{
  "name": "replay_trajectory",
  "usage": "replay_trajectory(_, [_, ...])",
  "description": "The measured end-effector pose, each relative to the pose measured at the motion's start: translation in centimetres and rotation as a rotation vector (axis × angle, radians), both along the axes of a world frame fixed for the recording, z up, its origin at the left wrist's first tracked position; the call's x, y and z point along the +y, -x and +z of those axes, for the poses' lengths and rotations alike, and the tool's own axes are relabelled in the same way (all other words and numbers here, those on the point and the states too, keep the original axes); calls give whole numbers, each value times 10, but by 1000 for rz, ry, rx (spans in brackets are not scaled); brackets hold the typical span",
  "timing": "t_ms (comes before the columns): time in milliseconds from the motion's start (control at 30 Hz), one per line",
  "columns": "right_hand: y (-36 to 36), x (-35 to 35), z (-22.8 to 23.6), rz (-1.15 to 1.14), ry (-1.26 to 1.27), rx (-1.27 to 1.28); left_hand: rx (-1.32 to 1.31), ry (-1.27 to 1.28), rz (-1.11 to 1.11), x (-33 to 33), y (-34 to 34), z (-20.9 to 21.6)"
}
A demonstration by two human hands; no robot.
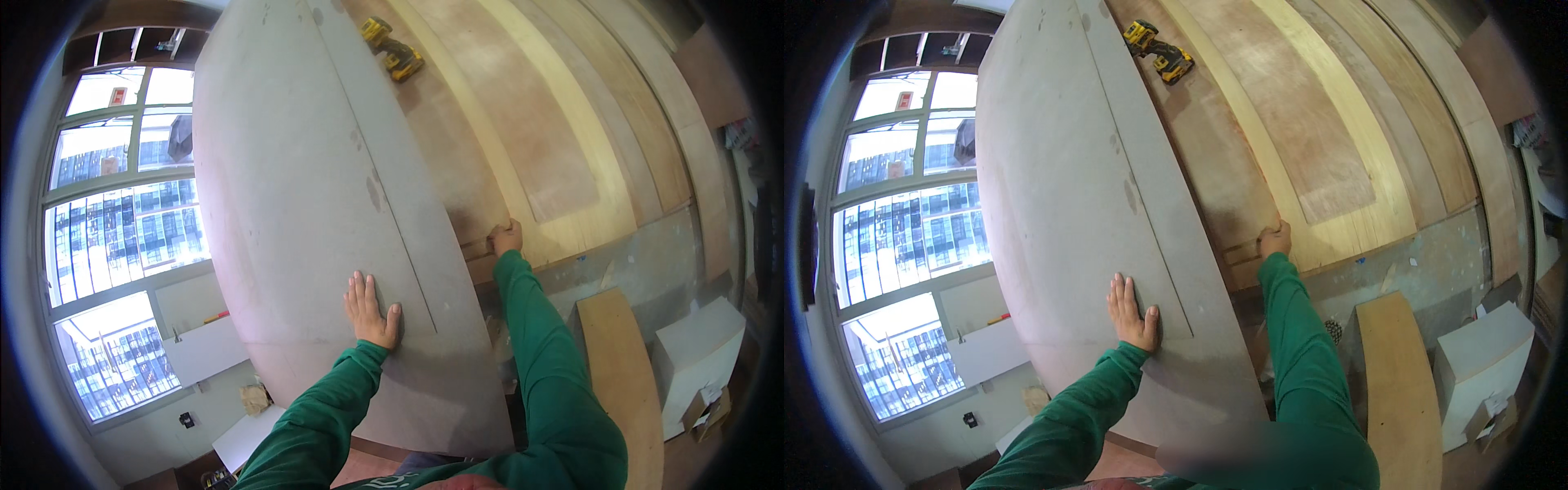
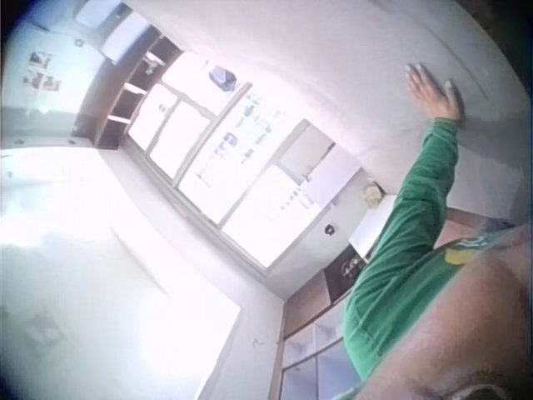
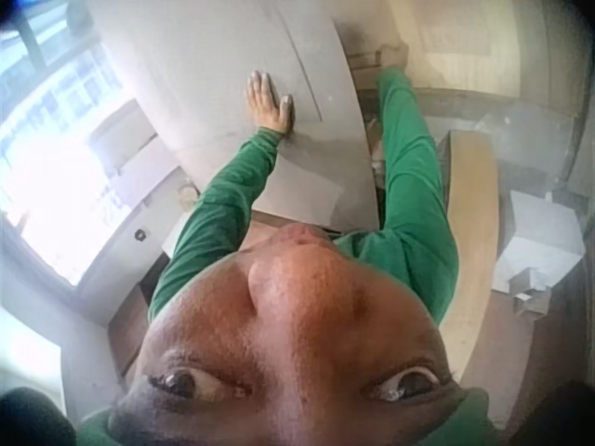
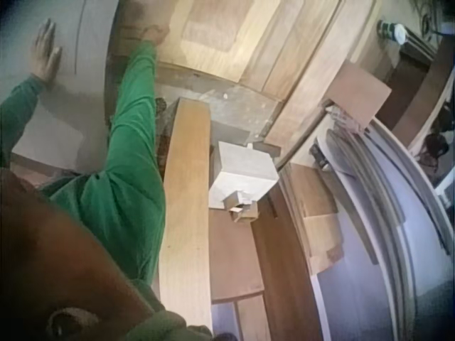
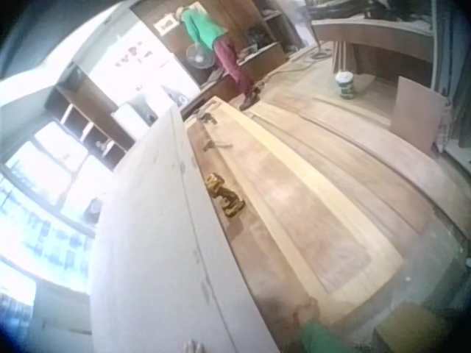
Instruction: The person uses a tape measure to mark dimensions on a large gray panel and a wooden board, then moves the gray panel to reveal and lift a long wooden plank.
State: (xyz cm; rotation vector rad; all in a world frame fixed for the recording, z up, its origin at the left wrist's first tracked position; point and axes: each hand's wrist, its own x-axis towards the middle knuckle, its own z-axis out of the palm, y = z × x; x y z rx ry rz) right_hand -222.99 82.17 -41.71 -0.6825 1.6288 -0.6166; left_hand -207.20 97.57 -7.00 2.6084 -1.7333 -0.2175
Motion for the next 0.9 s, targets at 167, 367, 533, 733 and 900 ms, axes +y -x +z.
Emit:
replay_trajectory(167, [6,-2,-4,-33,14,-38,42,24,6,-1,0,-2])
replay_trajectory(367, [6,-11,34,-95,-113,-232,42,27,20,4,-2,-5])
replay_trajectory(533, [7,-11,34,-192,-78,-223,39,41,-15,0,-1,-8])
replay_trajectory(733, [13,-13,27,-185,-57,-212,20,38,-34,-4,3,-7])
replay_trajectory(900, [20,-13,28,-102,-114,-227,19,51,-48,-5,3,-8])
